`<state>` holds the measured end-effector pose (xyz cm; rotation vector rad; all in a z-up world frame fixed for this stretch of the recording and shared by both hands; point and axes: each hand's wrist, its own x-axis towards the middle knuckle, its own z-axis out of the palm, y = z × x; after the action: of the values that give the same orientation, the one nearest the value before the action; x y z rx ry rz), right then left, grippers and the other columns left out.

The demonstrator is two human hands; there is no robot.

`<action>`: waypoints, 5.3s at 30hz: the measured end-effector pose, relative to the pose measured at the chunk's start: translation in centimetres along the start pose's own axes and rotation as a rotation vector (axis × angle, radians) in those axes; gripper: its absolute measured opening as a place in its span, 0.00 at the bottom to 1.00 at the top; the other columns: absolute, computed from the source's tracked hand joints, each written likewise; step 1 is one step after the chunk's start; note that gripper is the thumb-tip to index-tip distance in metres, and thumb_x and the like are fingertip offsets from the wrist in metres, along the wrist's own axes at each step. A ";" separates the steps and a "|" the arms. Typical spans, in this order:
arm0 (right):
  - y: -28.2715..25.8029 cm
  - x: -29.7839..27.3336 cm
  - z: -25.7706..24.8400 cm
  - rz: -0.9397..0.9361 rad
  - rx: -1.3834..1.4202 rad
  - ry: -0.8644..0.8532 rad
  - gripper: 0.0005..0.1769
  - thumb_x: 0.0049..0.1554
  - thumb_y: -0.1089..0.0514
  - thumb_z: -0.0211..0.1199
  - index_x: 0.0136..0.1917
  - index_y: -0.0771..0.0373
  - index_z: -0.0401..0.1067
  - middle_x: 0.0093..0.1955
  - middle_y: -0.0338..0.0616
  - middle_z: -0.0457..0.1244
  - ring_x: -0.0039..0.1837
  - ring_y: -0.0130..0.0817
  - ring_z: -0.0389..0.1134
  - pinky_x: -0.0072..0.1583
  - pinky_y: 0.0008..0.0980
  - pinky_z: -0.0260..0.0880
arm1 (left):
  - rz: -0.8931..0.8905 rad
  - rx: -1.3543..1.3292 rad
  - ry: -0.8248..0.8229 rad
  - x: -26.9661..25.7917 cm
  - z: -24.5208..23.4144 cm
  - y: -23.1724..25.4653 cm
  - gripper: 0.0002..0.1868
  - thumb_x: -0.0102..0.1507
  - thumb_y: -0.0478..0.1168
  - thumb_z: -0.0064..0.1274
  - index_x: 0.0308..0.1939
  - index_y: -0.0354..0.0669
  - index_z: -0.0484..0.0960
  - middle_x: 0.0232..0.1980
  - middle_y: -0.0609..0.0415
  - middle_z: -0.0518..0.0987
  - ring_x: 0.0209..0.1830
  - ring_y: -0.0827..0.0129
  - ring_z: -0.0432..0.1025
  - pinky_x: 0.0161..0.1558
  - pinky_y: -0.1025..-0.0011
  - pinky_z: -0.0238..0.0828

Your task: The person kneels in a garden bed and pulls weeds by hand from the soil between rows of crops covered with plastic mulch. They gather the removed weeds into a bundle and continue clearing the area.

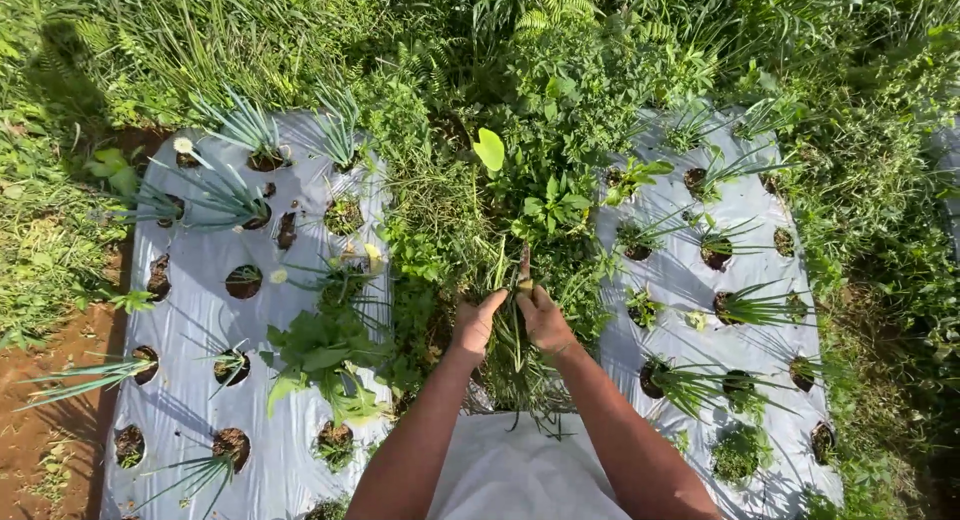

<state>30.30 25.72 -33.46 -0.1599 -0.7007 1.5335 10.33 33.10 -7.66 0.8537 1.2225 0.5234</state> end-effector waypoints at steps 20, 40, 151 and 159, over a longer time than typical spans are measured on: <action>-7.3 13.1 13.0 0.627 -1.097 0.729 0.17 0.69 0.43 0.50 0.55 0.57 0.68 0.40 0.44 0.60 0.42 0.36 0.60 0.43 0.49 0.62 | -0.099 -0.312 0.157 7.9 1.6 1.9 0.26 0.49 0.41 0.80 0.37 0.18 0.87 0.33 0.36 0.81 0.49 0.67 0.70 0.65 0.55 0.66; -8.8 22.9 10.9 0.884 -1.161 0.865 0.21 0.64 0.41 0.54 0.63 0.54 0.70 0.60 0.49 0.67 0.63 0.53 0.69 0.60 0.59 0.72 | -0.335 -0.064 0.120 11.0 1.5 10.0 0.67 0.62 0.65 0.66 0.80 0.27 0.35 0.82 0.26 0.37 0.83 0.34 0.34 0.78 0.34 0.35; -10.2 11.2 28.4 0.328 -0.716 1.862 0.15 0.69 0.50 0.52 0.57 0.58 0.75 0.34 0.45 0.60 0.34 0.34 0.54 0.44 0.45 0.61 | -0.076 0.735 -0.713 10.4 4.3 10.2 0.12 0.70 0.45 0.51 0.52 0.47 0.82 0.52 0.57 0.85 0.48 0.68 0.78 0.53 0.68 0.77; -7.3 7.5 32.5 0.198 -0.548 2.087 0.17 0.68 0.55 0.53 0.64 0.60 0.77 0.54 0.43 0.72 0.37 0.33 0.62 0.45 0.35 0.65 | -0.097 0.868 -0.934 8.1 6.2 8.9 0.10 0.70 0.45 0.49 0.51 0.47 0.80 0.50 0.57 0.84 0.47 0.69 0.75 0.51 0.69 0.69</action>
<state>19.18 21.69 -1.40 -1.8919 0.6583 0.5840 19.38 42.71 -4.70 1.5181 0.5593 -0.5265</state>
